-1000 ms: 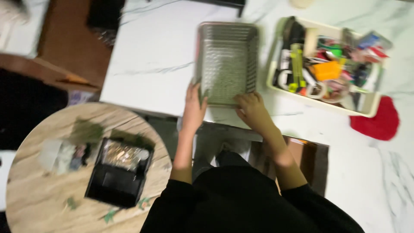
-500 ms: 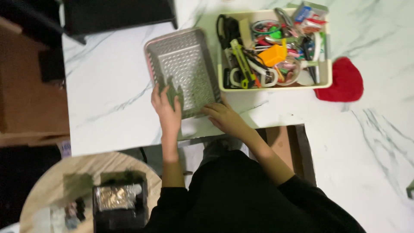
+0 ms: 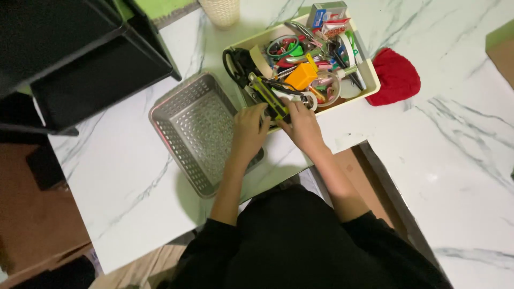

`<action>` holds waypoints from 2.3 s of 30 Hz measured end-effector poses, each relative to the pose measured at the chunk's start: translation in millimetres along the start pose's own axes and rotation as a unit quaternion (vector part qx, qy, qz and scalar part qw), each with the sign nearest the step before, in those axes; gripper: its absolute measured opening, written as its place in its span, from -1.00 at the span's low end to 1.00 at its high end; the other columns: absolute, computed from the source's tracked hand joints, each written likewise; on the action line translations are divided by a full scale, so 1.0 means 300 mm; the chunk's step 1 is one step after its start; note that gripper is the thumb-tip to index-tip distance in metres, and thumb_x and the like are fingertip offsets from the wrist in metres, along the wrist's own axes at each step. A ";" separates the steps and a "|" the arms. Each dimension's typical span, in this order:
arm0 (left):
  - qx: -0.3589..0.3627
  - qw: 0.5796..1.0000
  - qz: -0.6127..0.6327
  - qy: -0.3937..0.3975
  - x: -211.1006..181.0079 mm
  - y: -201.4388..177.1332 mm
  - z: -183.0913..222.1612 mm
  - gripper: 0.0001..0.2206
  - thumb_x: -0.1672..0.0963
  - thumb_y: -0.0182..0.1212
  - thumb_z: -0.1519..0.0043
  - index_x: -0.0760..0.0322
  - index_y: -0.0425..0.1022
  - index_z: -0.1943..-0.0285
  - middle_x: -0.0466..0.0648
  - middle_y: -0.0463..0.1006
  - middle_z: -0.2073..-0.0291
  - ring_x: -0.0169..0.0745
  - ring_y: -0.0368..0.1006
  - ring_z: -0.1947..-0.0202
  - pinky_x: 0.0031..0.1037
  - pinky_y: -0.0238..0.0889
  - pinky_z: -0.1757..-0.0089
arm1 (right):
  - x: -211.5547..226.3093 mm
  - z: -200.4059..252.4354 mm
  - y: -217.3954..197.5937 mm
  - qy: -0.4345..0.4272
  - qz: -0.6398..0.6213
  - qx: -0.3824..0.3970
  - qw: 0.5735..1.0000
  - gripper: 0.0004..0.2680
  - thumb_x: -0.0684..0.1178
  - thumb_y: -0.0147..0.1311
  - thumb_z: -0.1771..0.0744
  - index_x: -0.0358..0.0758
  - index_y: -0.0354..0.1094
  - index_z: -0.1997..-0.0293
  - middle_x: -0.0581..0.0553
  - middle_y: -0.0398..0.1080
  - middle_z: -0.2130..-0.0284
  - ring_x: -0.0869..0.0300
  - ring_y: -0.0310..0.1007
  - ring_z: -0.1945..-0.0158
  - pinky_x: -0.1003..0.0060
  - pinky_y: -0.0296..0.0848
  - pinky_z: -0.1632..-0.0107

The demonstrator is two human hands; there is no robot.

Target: The user organizes various office and packing supplies including boxes, tape, and tools.

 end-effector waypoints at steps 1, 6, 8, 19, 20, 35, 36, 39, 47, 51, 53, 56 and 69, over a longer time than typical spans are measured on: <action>0.004 1.000 0.002 0.003 0.011 0.010 -0.006 -0.70 0.14 0.22 -0.28 0.33 0.46 -0.18 0.12 0.54 -0.05 0.19 0.38 -0.13 -0.06 0.13 -0.17 | -0.023 0.007 0.026 0.005 0.001 -0.003 1.000 -0.57 -0.11 0.30 -0.24 -0.39 0.30 -0.22 -0.35 0.39 0.08 -0.21 0.39 0.00 -0.01 0.36 -0.01; 0.053 0.998 0.004 0.029 0.046 0.035 -0.022 -0.66 0.11 0.22 -0.29 0.33 0.44 -0.21 0.12 0.55 0.00 0.18 0.36 -0.12 -0.02 0.08 -0.20 | -0.087 0.017 0.087 0.084 -0.133 -0.011 0.988 -0.70 -0.15 0.29 -0.28 -0.33 0.31 -0.08 -0.28 0.40 0.14 -0.03 0.51 0.16 0.17 0.51 0.12; 0.059 0.998 0.012 0.023 0.064 0.031 -0.021 -0.67 0.11 0.23 -0.29 0.33 0.44 -0.21 0.13 0.54 0.02 0.19 0.36 -0.12 -0.02 0.09 -0.20 | -0.044 0.004 0.053 0.074 -0.131 -0.010 0.989 -0.70 -0.15 0.29 -0.28 -0.34 0.31 -0.07 -0.29 0.39 0.16 -0.04 0.50 0.18 0.17 0.50 0.13; 0.067 0.992 0.105 -0.030 0.065 -0.076 -0.161 -0.73 0.12 0.20 -0.32 0.32 0.48 -0.16 0.15 0.59 0.11 0.16 0.50 0.03 -0.17 0.33 -0.01 | -0.073 -0.106 0.032 0.083 -0.144 0.006 0.986 -0.74 -0.09 0.19 -0.36 -0.31 0.25 -0.11 -0.30 0.45 0.20 -0.09 0.50 0.25 0.12 0.45 0.18; 0.053 0.993 0.103 -0.017 0.069 -0.084 -0.187 -0.74 0.13 0.19 -0.32 0.33 0.50 -0.15 0.14 0.60 0.13 0.14 0.52 0.05 -0.18 0.35 0.01 | -0.100 -0.118 0.032 0.063 -0.139 0.011 0.988 -0.74 -0.09 0.19 -0.35 -0.31 0.25 -0.11 -0.30 0.47 0.20 -0.11 0.51 0.23 0.11 0.45 0.17; -0.143 0.987 -0.043 -0.053 0.353 -0.141 -0.789 -0.40 0.16 0.36 -0.18 0.27 0.25 -0.43 0.54 -0.06 -0.39 0.64 0.09 -0.30 -0.01 0.18 -0.15 | -0.138 -0.460 -0.090 -0.095 0.004 0.118 0.988 -0.86 0.01 0.08 -0.37 -0.21 0.44 0.13 -0.20 0.51 0.30 -0.13 0.51 0.20 -0.02 0.43 0.20; -0.142 0.984 -0.036 -0.098 0.364 -0.151 -0.826 -0.37 0.15 0.39 -0.13 0.26 0.24 -0.41 0.60 -0.18 -0.41 0.69 0.07 -0.28 0.01 0.17 -0.13 | -0.124 -0.501 -0.114 -0.103 0.004 0.112 0.988 -0.87 0.01 0.07 -0.37 -0.19 0.44 0.13 -0.19 0.51 0.30 -0.12 0.52 0.20 -0.01 0.43 0.20; -0.130 0.982 -0.042 -0.130 0.466 -0.120 -0.885 -0.48 0.14 0.45 -0.11 0.24 0.38 -0.26 0.49 -0.07 -0.43 0.58 0.18 -0.29 -0.02 0.19 -0.23 | -0.152 -0.674 -0.085 -0.121 -0.013 0.103 0.987 -0.86 -0.01 0.09 -0.38 -0.18 0.40 0.04 -0.21 0.50 0.27 -0.10 0.52 0.17 0.00 0.45 0.15; -0.167 0.985 -0.051 0.009 0.498 -0.073 -0.846 -0.70 0.18 0.59 -0.02 0.26 0.49 0.20 0.33 0.16 -0.46 0.42 0.18 -0.42 -0.08 0.19 -0.30 | -0.231 -1.044 0.099 -0.361 0.055 -0.060 0.929 -0.74 -0.04 0.21 -0.24 -0.08 0.32 0.01 -0.37 0.36 -0.06 -0.20 0.37 -0.10 0.06 0.46 0.01; -0.177 0.984 -0.010 0.015 0.457 -0.099 -0.837 -0.43 0.14 0.68 0.03 0.28 0.36 -0.05 0.43 0.06 -0.45 0.49 0.08 -0.42 -0.05 0.12 -0.29 | -0.318 -1.065 0.281 -0.267 0.087 0.097 0.955 -0.92 -0.14 0.06 -0.39 -0.22 0.27 0.07 -0.24 0.41 0.25 -0.15 0.46 0.16 -0.06 0.42 0.16; -0.185 0.982 0.026 0.003 0.436 -0.073 -0.838 -0.22 0.12 0.71 0.06 0.29 0.18 -0.24 0.43 0.06 -0.44 0.46 0.09 -0.42 -0.05 0.12 -0.29 | -0.258 -1.022 0.249 -0.318 0.041 0.065 0.945 -0.92 -0.17 0.04 -0.37 -0.24 0.23 0.11 -0.24 0.39 0.28 -0.15 0.45 0.21 -0.03 0.41 0.19; -0.202 0.975 0.093 -0.024 0.439 -0.034 -0.835 0.09 0.09 0.72 0.08 0.29 -0.14 -0.51 0.38 0.13 -0.43 0.35 0.16 -0.43 -0.08 0.16 -0.31 | -0.207 -0.997 0.206 -0.361 -0.027 0.024 0.932 -0.92 -0.18 0.03 -0.34 -0.26 0.22 0.14 -0.23 0.38 0.32 -0.14 0.44 0.26 -0.01 0.40 0.22; -0.227 0.968 -0.015 0.104 0.120 -0.198 -0.726 0.27 0.05 0.81 0.21 0.20 -0.24 -0.57 0.33 -0.02 -0.50 0.36 0.01 -0.49 0.05 0.05 -0.40 | 0.053 -0.775 -0.273 -0.398 -0.046 -0.033 0.915 -0.79 -0.24 0.22 -0.30 -0.27 0.43 -0.03 -0.13 0.49 0.20 0.01 0.53 0.11 0.17 0.50 0.12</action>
Point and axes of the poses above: each hand's wrist, its own z-axis away from the middle knuckle, its own y-axis out of the palm, x = y × z, the point moved 2 cm from there along -z, towards the middle knuckle
